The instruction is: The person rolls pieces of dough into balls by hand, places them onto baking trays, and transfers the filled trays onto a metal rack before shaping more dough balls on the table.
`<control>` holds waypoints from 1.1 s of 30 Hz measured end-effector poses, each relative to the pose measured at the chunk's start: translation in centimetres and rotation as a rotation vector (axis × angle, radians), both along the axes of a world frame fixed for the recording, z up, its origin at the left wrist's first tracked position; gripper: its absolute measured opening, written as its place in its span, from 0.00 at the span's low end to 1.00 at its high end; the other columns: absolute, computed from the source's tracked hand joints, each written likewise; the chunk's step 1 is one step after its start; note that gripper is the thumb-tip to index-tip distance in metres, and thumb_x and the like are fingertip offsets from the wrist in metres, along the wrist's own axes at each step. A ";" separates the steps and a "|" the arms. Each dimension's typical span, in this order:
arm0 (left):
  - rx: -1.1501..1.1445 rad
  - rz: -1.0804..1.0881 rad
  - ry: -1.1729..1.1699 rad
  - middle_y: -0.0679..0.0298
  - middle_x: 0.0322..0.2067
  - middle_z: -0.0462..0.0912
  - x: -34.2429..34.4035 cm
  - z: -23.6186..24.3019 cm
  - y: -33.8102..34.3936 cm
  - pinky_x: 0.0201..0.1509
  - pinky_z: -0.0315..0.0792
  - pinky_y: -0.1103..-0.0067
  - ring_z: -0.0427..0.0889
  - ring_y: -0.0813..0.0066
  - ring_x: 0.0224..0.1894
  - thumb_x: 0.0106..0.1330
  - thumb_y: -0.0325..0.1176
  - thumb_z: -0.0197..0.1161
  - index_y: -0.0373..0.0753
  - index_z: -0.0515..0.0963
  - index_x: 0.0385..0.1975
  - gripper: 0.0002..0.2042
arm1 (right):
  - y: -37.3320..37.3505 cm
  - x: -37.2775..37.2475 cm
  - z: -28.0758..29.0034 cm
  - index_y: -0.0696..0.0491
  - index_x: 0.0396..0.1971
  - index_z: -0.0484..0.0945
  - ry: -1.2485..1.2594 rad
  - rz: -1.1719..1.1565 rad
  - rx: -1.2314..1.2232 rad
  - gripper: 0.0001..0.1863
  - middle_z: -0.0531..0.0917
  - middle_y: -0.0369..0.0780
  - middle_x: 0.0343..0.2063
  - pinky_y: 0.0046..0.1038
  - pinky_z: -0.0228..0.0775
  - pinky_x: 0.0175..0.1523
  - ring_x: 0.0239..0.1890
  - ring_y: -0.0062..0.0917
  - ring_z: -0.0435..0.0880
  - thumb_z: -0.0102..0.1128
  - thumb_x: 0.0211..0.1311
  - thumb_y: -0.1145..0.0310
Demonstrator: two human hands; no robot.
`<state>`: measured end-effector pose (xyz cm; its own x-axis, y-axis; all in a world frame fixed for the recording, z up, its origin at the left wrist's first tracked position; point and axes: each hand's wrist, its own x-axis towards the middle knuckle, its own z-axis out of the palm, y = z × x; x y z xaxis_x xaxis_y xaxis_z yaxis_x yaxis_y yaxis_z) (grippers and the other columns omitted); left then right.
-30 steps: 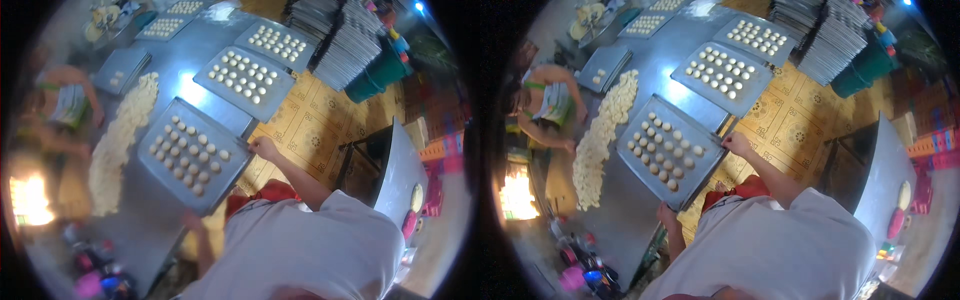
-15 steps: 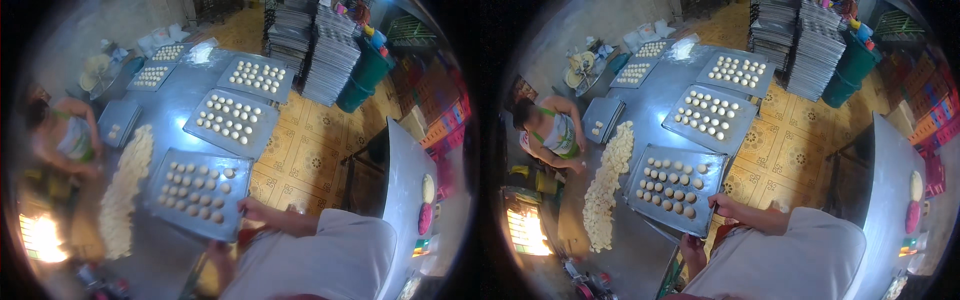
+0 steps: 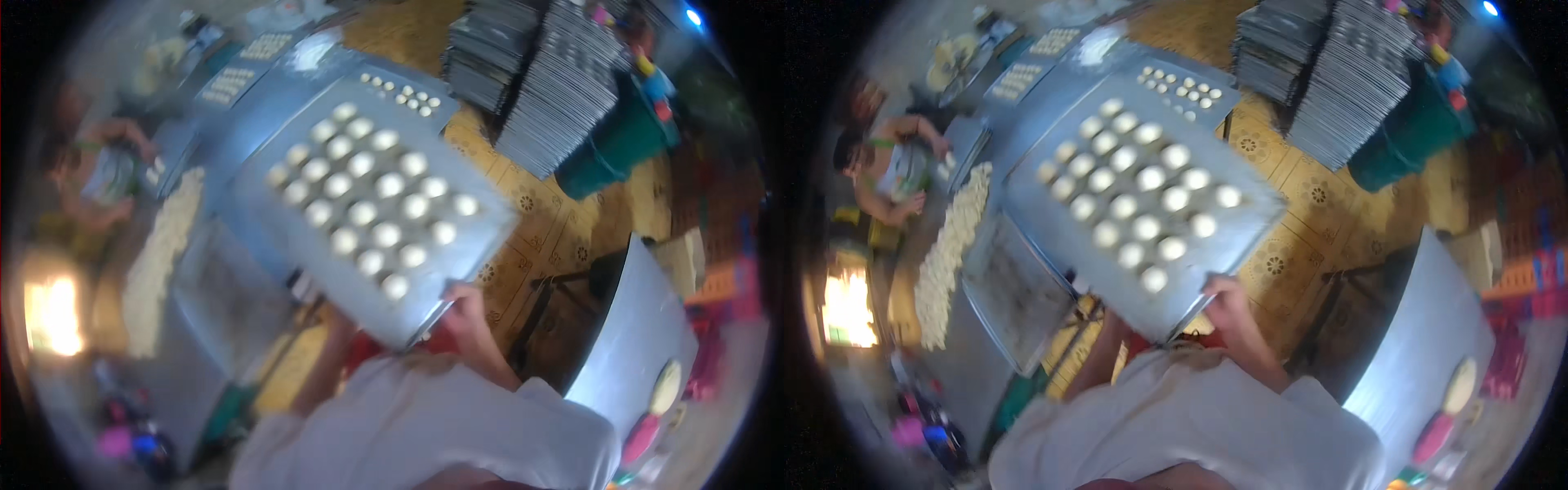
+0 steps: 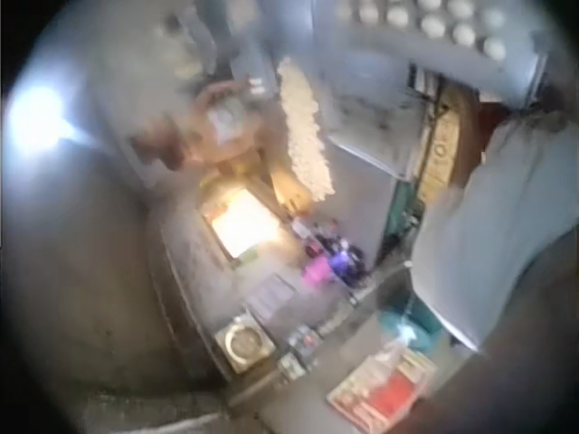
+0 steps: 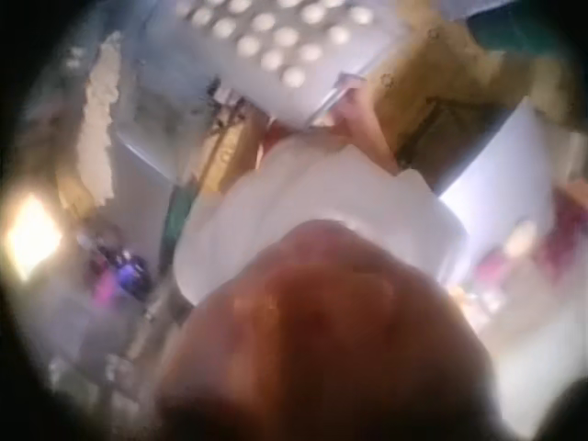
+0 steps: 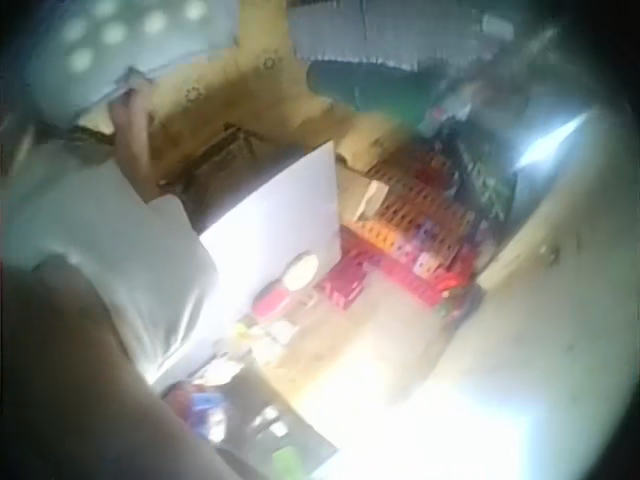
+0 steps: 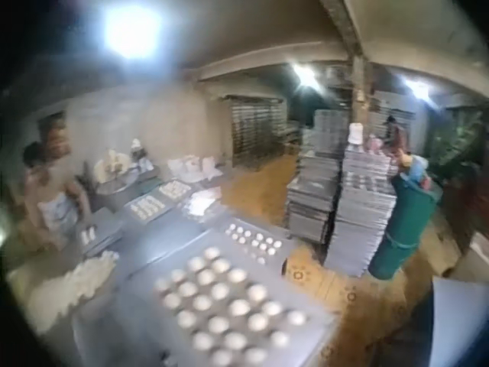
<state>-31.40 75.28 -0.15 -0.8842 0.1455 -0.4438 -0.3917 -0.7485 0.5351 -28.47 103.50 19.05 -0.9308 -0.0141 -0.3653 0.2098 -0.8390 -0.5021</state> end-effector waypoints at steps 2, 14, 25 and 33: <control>0.046 0.053 -0.193 0.67 0.35 0.82 -5.2 -3.5 4.8 0.32 0.74 0.78 0.79 0.71 0.30 0.73 0.43 0.61 0.46 0.79 0.40 0.09 | 7.3 0.6 2.5 0.60 0.26 0.76 -0.048 -0.192 0.073 0.09 0.76 0.38 0.23 0.30 0.73 0.38 0.26 0.29 0.77 0.58 0.38 0.80; 0.235 0.707 -0.240 0.62 0.31 0.80 -26.4 0.0 14.2 0.42 0.78 0.68 0.80 0.66 0.34 0.72 0.29 0.60 0.38 0.76 0.35 0.04 | 38.3 2.1 5.0 0.56 0.26 0.73 0.426 -0.702 0.882 0.07 0.76 0.39 0.29 0.33 0.76 0.46 0.35 0.30 0.79 0.57 0.43 0.77; 0.156 0.749 -0.143 0.60 0.40 0.84 -26.2 -1.1 23.1 0.38 0.77 0.72 0.84 0.67 0.39 0.72 0.29 0.60 0.37 0.76 0.44 0.05 | 51.9 -14.2 7.0 0.66 0.65 0.65 0.373 -0.465 0.021 0.42 0.75 0.51 0.58 0.50 0.66 0.72 0.63 0.45 0.74 0.54 0.40 0.80; 0.337 0.738 0.048 0.53 0.60 0.79 -34.7 -1.9 29.7 0.69 0.68 0.53 0.78 0.53 0.60 0.74 0.39 0.56 0.37 0.77 0.59 0.18 | 54.3 -29.5 10.0 0.63 0.66 0.66 0.220 -0.403 0.126 0.42 0.77 0.49 0.57 0.47 0.69 0.71 0.61 0.46 0.77 0.55 0.40 0.76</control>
<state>-66.14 105.00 -2.01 -0.8215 -0.3636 -0.4393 0.2835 -0.9288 0.2386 -57.99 157.76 29.04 -0.9085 0.3955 -0.1348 -0.2422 -0.7613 -0.6015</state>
